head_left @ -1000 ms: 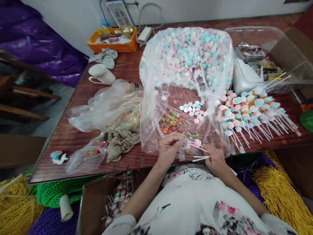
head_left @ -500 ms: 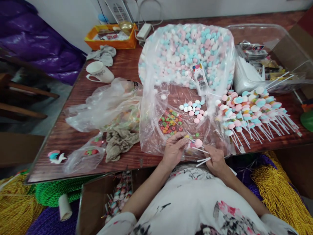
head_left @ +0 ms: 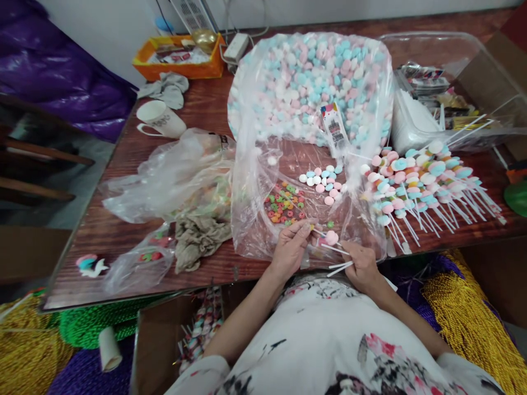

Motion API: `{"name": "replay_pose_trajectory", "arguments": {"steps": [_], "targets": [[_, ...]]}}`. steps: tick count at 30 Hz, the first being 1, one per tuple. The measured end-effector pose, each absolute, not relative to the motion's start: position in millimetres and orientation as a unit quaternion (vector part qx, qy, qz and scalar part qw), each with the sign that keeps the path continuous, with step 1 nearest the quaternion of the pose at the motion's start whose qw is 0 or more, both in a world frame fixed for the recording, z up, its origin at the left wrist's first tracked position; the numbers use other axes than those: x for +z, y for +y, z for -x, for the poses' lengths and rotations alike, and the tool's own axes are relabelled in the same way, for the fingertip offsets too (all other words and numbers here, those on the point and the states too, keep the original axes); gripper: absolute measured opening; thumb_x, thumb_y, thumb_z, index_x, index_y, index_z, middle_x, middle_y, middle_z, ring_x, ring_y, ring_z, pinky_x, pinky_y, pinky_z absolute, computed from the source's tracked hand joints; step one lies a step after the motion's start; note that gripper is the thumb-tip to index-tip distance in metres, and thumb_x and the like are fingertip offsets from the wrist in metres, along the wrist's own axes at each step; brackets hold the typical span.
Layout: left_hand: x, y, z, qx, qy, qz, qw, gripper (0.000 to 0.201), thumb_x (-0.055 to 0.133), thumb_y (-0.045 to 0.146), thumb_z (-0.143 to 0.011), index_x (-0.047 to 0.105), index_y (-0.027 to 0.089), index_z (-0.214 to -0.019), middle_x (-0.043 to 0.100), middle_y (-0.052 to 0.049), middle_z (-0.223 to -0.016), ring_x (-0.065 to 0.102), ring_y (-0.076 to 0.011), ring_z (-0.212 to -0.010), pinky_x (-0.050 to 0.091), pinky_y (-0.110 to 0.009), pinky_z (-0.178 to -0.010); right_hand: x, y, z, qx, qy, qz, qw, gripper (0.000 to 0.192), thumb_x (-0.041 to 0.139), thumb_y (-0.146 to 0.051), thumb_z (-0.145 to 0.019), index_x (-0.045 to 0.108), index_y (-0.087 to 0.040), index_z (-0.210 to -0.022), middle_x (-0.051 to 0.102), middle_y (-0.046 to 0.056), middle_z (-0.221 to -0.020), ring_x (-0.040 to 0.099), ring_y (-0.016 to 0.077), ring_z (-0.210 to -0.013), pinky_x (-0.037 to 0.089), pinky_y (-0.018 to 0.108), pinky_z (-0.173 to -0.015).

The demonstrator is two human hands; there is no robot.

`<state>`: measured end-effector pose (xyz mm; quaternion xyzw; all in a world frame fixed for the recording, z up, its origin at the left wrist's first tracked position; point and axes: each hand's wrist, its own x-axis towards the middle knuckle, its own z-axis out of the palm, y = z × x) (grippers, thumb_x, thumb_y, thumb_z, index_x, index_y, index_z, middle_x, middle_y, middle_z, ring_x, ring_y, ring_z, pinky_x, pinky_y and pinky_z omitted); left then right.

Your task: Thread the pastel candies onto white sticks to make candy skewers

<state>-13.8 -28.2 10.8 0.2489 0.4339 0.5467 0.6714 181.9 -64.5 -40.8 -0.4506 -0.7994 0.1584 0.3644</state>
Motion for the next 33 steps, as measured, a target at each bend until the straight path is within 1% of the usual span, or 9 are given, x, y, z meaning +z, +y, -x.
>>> {"name": "replay_pose_trajectory", "arguments": {"steps": [4,6,9,14,18,23,26,28,33], "targets": [[9,-34,3,0.564,0.404,-0.229,0.683,0.028,0.073,0.042,-0.078,0.072,0.018,-0.093,0.075,-0.008,-0.094,0.069,-0.0193,-0.085,0.054,-0.031,-0.073,-43,-64,-183,0.178,-0.793,0.443,0.379,0.039,0.046,-0.009,-0.083,0.061,-0.016,-0.118,0.075,0.011,-0.097,0.072,0.0234,-0.089,0.061,0.037,-0.078],[9,-36,-3,0.570,0.393,-0.220,0.688,0.030,0.072,0.045,-0.079,0.071,0.019,-0.093,0.075,-0.008,-0.099,0.069,-0.0212,-0.091,0.055,-0.034,-0.078,-45,-64,-183,0.184,-0.788,0.441,0.389,0.040,0.047,-0.009,-0.083,0.061,-0.016,-0.119,0.075,0.011,-0.097,0.073,0.0230,-0.089,0.061,0.037,-0.078],[10,-37,-10,0.580,0.383,-0.211,0.687,0.030,0.072,0.046,-0.079,0.069,0.020,-0.093,0.074,-0.008,-0.102,0.069,-0.0221,-0.098,0.054,-0.036,-0.084,-47,-63,-184,0.181,-0.781,0.442,0.403,0.038,0.047,-0.010,-0.085,0.062,-0.017,-0.119,0.075,0.011,-0.098,0.073,0.0227,-0.089,0.062,0.036,-0.078],[3,-35,-21,0.604,0.379,-0.202,0.672,0.032,0.074,0.048,-0.076,0.068,0.021,-0.091,0.074,-0.007,-0.102,0.068,-0.0220,-0.102,0.053,-0.038,-0.089,-46,-63,-183,0.175,-0.770,0.444,0.424,0.032,0.049,-0.012,-0.088,0.065,-0.016,-0.115,0.076,0.012,-0.097,0.074,0.0231,-0.088,0.062,0.035,-0.077],[0,-33,-25,0.607,0.384,-0.207,0.665,0.034,0.074,0.051,-0.075,0.066,0.021,-0.089,0.074,-0.006,-0.102,0.067,-0.0221,-0.105,0.052,-0.037,-0.091,-45,-63,-182,0.186,-0.757,0.449,0.436,0.031,0.050,-0.014,-0.090,0.064,-0.018,-0.117,0.076,0.010,-0.097,0.074,0.0224,-0.087,0.062,0.035,-0.077],[0,-33,-28,0.607,0.387,-0.190,0.668,0.035,0.075,0.051,-0.073,0.064,0.020,-0.085,0.074,-0.005,-0.098,0.068,-0.0212,-0.098,0.052,-0.037,-0.089,-46,-63,-183,0.175,-0.773,0.433,0.430,0.034,0.048,-0.012,-0.089,0.062,-0.019,-0.120,0.076,0.010,-0.097,0.074,0.0226,-0.087,0.062,0.035,-0.076],[2,-36,-30,0.598,0.388,-0.184,0.677,0.038,0.075,0.053,-0.073,0.065,0.021,-0.091,0.074,-0.006,-0.102,0.068,-0.0212,-0.096,0.054,-0.037,-0.085,-46,-64,-183,0.164,-0.781,0.437,0.414,0.036,0.047,-0.011,-0.089,0.061,-0.019,-0.121,0.076,0.009,-0.097,0.074,0.0222,-0.087,0.062,0.035,-0.076],[4,-39,-31,0.592,0.382,-0.192,0.683,0.038,0.074,0.053,-0.074,0.066,0.022,-0.094,0.074,-0.006,-0.106,0.068,-0.0219,-0.098,0.054,-0.037,-0.084,-46,-64,-182,0.163,-0.790,0.438,0.397,0.036,0.046,-0.010,-0.088,0.060,-0.018,-0.120,0.075,0.009,-0.096,0.074,0.0222,-0.086,0.061,0.035,-0.075],[4,-43,-31,0.565,0.385,-0.265,0.681,0.033,0.072,0.053,-0.076,0.070,0.021,-0.086,0.073,-0.007,-0.109,0.066,-0.0239,-0.107,0.053,-0.036,-0.086,-45,-64,-182,0.161,-0.799,0.433,0.385,0.035,0.045,-0.011,-0.088,0.061,-0.016,-0.118,0.075,0.010,-0.093,0.074,0.0219,-0.081,0.061,0.033,-0.070]]}}
